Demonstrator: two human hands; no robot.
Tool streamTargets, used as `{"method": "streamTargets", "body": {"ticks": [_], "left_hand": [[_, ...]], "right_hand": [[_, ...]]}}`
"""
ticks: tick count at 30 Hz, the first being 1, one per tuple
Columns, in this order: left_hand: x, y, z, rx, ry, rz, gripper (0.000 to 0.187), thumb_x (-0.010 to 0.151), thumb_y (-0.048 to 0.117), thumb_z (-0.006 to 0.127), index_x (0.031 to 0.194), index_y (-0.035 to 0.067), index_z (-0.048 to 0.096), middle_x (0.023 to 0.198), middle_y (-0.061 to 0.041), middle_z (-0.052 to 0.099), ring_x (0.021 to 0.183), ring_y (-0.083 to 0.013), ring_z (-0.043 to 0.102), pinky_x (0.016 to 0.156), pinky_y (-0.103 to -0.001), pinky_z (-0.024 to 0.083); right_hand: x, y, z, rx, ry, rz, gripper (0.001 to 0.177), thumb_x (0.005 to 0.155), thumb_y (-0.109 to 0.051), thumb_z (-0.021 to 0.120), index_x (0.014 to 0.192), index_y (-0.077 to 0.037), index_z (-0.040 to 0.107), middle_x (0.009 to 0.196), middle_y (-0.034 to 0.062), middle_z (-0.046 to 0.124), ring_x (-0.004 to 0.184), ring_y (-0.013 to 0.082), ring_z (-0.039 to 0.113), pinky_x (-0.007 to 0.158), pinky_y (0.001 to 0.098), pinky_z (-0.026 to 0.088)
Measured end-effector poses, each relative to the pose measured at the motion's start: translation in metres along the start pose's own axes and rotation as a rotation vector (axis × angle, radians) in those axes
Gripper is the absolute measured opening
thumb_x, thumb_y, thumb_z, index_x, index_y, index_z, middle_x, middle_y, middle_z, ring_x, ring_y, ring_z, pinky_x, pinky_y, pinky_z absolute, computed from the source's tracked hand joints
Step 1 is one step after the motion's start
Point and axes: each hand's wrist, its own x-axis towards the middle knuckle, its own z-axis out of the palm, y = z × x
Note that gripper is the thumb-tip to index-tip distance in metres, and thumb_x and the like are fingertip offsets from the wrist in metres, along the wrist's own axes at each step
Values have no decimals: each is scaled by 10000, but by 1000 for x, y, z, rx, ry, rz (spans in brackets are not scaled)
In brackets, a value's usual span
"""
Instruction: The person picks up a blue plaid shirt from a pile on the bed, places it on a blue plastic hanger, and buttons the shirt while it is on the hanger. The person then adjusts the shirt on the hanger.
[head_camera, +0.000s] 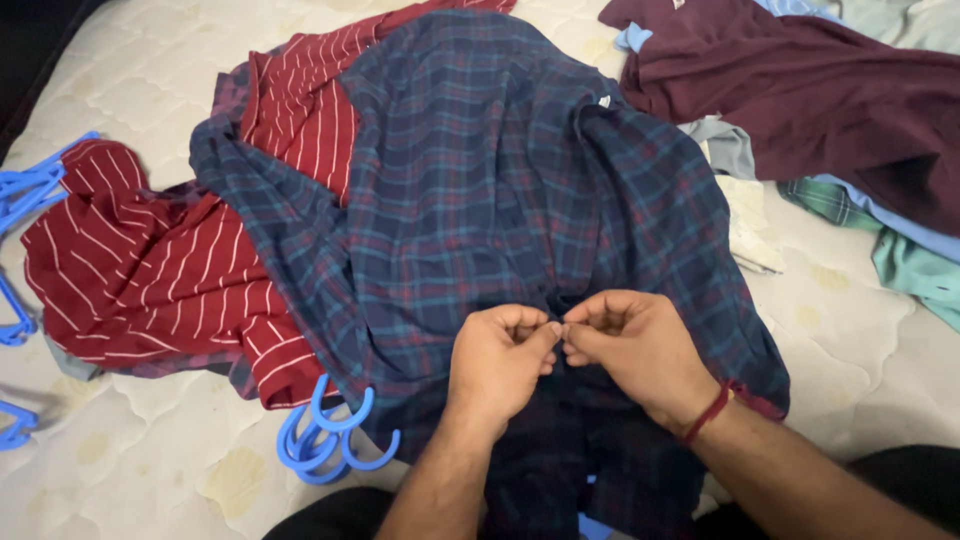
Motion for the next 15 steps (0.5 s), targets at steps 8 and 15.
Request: {"method": "streamTargets", "body": {"ticks": [8, 15], "left_hand": [[-5, 9, 1, 122, 41, 55, 112, 850, 87, 742, 862, -18, 778, 674, -38, 733, 560, -68, 630, 534, -221, 511], [-1, 1, -1, 19, -31, 26, 116, 864, 70, 731, 889, -32, 782, 697, -49, 734, 583, -71, 630, 544, -223, 504]], "right_hand": [[-7, -9, 1, -267, -6, -93, 137, 864, -26, 720, 970, 35, 782, 841, 91, 796, 713, 118, 729, 664, 243, 590], [0, 6, -2, 3, -29, -65, 105, 878, -2, 708, 958, 60, 735, 864, 109, 766, 736, 134, 726, 678, 271, 619]]}}
